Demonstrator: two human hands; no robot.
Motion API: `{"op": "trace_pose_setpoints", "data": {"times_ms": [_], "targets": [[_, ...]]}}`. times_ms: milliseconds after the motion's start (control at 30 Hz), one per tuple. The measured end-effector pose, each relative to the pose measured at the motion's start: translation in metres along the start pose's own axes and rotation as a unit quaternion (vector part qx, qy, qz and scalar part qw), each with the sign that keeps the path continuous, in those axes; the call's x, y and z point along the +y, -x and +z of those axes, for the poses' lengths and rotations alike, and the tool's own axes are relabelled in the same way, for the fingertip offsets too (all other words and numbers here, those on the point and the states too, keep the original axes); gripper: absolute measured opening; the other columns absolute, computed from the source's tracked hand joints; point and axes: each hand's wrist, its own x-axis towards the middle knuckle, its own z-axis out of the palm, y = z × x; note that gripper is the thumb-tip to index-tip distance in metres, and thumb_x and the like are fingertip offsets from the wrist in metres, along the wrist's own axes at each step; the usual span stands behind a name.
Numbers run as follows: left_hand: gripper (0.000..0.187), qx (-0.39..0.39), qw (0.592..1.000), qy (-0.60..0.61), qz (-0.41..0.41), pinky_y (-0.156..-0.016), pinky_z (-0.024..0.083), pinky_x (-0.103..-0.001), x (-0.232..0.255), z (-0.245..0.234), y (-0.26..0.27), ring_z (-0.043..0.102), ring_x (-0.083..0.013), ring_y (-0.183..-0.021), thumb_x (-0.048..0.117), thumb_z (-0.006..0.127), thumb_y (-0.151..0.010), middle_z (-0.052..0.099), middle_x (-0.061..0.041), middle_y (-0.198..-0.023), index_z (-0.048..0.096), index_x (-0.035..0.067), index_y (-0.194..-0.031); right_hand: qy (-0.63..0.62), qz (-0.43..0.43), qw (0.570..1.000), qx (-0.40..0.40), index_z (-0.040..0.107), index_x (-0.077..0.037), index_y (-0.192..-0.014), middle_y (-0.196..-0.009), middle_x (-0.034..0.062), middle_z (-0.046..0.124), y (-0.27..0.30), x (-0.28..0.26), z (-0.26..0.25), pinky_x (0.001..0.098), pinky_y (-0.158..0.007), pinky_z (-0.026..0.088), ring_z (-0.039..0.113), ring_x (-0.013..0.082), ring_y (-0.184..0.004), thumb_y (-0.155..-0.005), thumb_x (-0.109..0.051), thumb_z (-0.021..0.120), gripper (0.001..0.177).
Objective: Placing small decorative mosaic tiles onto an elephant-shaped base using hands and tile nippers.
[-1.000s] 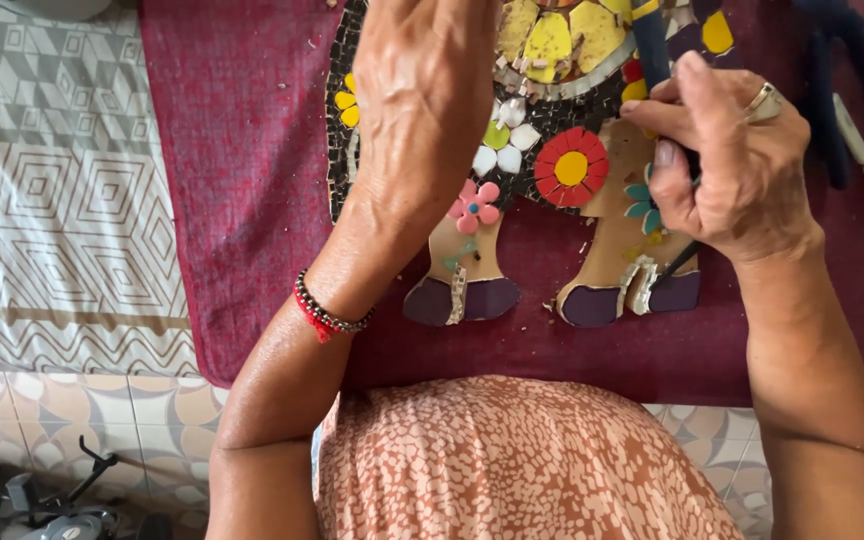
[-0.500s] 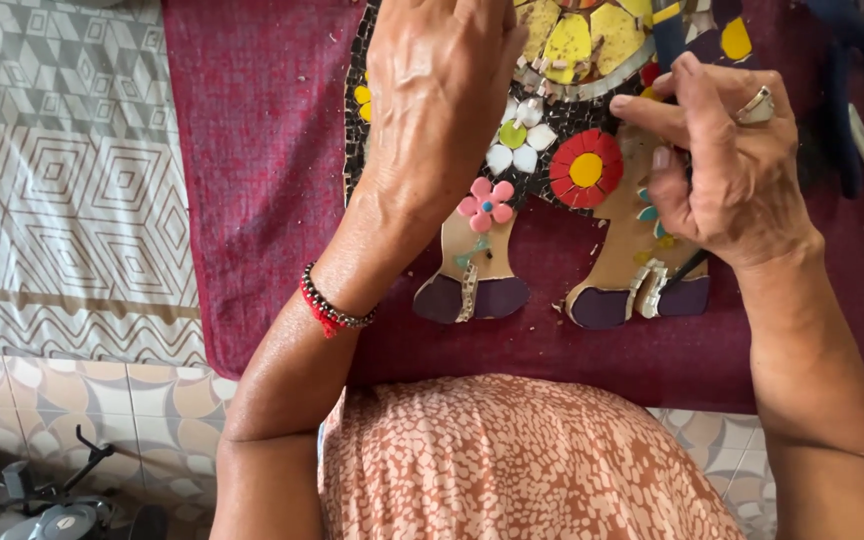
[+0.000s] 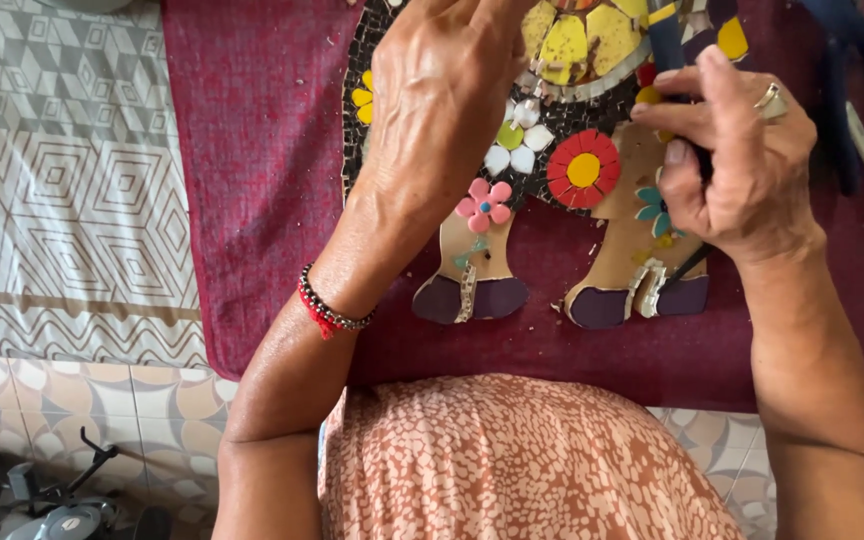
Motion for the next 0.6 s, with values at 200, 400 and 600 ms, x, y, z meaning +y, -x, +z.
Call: {"op": "trace_pose_setpoints", "data": {"times_ms": [200,400,600], "targets": [[0.047,-0.029,0.999,0.022,-0.016,-0.046,0.039,-0.041,0.0,-0.004,0.0,0.057,-0.0248,-0.064,-0.01,0.082,-0.078,0.061,-0.004,-0.075,0.054,0.011,-0.109,0.099,-0.058,0.993,0.005,0.027,0.001,-0.169,-0.099,0.0152,0.084,-0.005,-0.002,-0.002,0.0498,-0.103,0.065,0.084,0.0365,-0.105,-0.124,-0.023,0.039,0.053],[0.034,0.0,1.0,0.017,-0.013,-0.052,0.042,-0.043,-0.005,-0.004,-0.001,0.057,-0.0294,-0.07,0.0,0.079,-0.084,0.062,-0.006,-0.08,0.06,0.013,-0.108,0.035,-0.029,0.999,0.01,0.028,0.002,-0.167,-0.096,0.0195,0.081,-0.005,-0.001,-0.003,0.0532,-0.099,0.064,0.081,0.0424,-0.107,-0.122,-0.025,0.04,0.054],[0.024,-0.006,0.999,0.044,0.015,-0.052,0.041,-0.041,0.006,-0.002,-0.003,0.051,-0.0236,-0.068,0.021,0.076,-0.096,0.059,-0.002,-0.07,0.056,0.011,-0.092,0.037,-0.032,0.999,0.008,0.038,0.008,-0.161,-0.094,0.0198,0.08,-0.008,-0.004,-0.005,0.0521,-0.096,0.065,0.082,0.0407,-0.102,-0.122,-0.023,0.043,0.05]]}}
